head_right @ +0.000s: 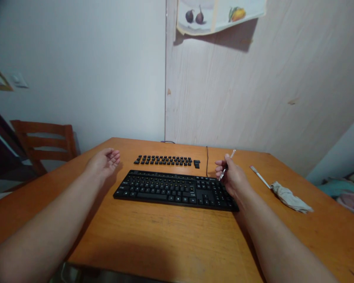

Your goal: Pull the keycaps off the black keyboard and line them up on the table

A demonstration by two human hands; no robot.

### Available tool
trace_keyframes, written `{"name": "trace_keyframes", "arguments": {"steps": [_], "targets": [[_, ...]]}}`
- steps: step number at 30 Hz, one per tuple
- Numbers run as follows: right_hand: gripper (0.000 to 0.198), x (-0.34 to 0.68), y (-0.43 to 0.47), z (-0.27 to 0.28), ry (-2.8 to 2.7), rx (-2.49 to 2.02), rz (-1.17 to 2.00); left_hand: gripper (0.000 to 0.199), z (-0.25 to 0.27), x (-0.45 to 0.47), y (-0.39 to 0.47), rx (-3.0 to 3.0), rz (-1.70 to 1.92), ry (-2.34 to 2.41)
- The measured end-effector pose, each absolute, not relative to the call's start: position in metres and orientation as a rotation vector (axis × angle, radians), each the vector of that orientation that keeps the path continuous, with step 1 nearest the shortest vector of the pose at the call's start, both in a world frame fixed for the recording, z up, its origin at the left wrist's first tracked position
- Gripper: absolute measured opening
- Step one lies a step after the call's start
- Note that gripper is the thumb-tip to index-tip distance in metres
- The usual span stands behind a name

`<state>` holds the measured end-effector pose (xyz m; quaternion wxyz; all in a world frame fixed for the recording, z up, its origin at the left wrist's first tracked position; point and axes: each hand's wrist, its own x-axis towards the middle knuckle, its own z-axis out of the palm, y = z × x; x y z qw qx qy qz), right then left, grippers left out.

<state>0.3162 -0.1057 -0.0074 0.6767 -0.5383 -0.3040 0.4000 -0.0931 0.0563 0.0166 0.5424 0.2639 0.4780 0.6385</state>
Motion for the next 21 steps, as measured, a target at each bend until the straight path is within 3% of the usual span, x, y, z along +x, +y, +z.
{"name": "trace_keyframes", "arguments": {"steps": [8,21], "targets": [[0.041,0.316,-0.103,-0.012,-0.66,-1.173,0.917,0.005,-0.012,-0.094,0.049,0.687,1.468,1.124],[0.042,0.328,-0.102,-0.017,-0.591,-1.153,0.774,0.028,-0.024,-0.072,0.032,1.096,1.335,0.955]]}}
